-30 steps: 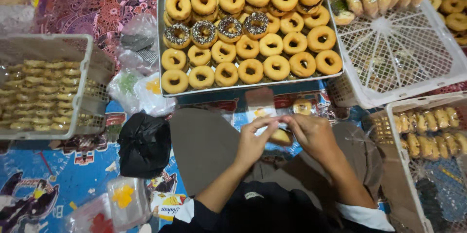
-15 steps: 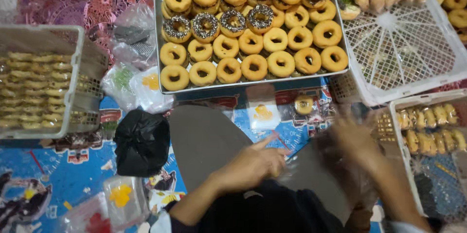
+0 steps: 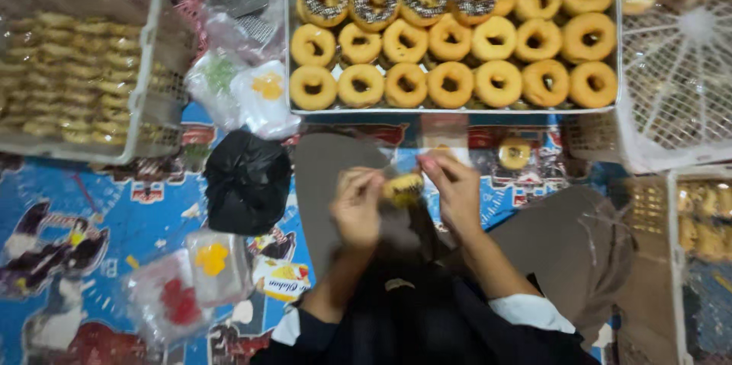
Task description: The person sits on the floor and repeatedly picks donuts from a metal tray, places them into small plastic bags, and sets the filled bags into a white basket. The person handles both plain and chocolate-sprinkled donuts throughout the clip.
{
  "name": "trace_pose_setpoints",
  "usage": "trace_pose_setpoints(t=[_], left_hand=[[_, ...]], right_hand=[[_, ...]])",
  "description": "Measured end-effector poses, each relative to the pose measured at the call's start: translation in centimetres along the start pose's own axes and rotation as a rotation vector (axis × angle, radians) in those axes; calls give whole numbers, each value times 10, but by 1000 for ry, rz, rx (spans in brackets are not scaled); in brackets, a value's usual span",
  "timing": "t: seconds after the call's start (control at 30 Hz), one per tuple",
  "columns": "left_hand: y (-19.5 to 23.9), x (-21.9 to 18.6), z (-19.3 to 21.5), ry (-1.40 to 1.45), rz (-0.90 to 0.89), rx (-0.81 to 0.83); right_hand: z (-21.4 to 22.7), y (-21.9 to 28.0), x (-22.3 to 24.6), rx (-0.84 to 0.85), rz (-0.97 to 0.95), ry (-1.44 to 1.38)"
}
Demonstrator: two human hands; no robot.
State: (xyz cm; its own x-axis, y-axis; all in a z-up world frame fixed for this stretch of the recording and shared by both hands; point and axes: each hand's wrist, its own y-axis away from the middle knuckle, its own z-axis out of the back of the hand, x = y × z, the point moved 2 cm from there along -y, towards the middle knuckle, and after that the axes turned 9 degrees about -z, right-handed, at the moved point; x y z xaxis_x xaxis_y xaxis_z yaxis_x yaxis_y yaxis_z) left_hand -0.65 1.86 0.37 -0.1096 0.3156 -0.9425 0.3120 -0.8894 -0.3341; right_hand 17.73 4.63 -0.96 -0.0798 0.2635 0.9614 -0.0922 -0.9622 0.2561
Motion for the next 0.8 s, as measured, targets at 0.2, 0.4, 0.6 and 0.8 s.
trace_pose_setpoints(t=[0.2,0.4,0.6,0.8], left_hand=[[56,66,99,-107,610,3],[95,120,30,178,276,586],[14,175,-116,-640,33,944],[-20,242,-157,-1143,225,1269]], right_hand=[[-67,0,-70,283,-112,-7],[29,-7,-140,364,-623,-434],[209,-94,-122,-533,-286,376],[78,-169,-154,146,-35,1388]])
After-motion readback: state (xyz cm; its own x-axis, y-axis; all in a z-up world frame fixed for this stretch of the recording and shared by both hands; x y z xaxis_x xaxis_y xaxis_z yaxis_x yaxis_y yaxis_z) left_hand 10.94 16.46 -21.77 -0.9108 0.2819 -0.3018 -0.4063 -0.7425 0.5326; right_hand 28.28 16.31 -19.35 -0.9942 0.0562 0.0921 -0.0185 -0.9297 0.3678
